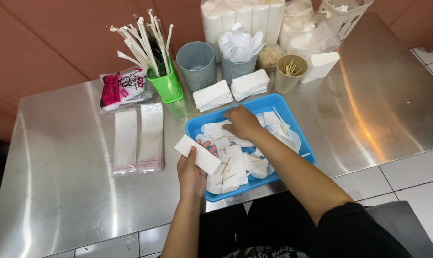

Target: The person assembles individual utensil kits by placing a plastic spoon, a toothpick, and a folded napkin into a small paper wrapper. The person repeatedly picks items from a blue tray and containers on the table, wraps them, and places the finished kits into a stack.

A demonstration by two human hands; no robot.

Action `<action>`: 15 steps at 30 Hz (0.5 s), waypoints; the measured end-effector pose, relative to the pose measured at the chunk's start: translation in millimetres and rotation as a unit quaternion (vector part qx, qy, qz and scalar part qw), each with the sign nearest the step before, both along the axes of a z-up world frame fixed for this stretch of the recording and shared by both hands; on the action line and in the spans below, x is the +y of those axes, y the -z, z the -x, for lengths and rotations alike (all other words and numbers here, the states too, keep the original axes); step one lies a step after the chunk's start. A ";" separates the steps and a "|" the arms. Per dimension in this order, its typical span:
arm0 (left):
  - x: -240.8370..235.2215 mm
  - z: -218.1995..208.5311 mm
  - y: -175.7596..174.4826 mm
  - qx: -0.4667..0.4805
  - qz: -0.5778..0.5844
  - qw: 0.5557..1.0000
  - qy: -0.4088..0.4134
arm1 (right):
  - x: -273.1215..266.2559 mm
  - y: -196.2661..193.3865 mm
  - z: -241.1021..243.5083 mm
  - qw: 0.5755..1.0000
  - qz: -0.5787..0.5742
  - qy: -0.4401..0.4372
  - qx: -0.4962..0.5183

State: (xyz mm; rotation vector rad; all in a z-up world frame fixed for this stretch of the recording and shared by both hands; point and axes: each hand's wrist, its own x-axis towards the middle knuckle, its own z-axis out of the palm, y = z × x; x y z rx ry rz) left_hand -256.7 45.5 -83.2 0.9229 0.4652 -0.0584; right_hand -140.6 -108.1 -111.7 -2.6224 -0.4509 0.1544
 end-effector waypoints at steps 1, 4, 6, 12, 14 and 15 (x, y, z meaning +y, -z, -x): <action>1.2 0.4 1.7 -0.001 -0.001 1.000 0.000 | 2.1 5.1 -3.2 1.000 -0.001 0.000 -0.001; 4.6 0.9 4.3 0.007 0.011 1.000 0.013 | 8.6 13.4 -9.7 0.997 0.071 -0.031 0.006; 5.8 0.4 1.3 0.024 -0.006 1.000 0.006 | 11.0 8.7 -8.5 0.999 0.017 -0.025 0.036; 8.4 -3.7 -0.3 0.000 -0.030 0.999 0.025 | 1.6 -17.5 8.3 0.981 -0.182 0.005 0.060; 8.3 -5.3 1.0 -0.011 -0.031 0.999 0.024 | 2.5 -26.7 16.6 0.961 -0.270 0.005 0.066; 7.9 -6.2 1.6 -0.023 -0.032 0.999 0.023 | 2.6 -31.5 20.7 0.932 -0.355 0.006 0.072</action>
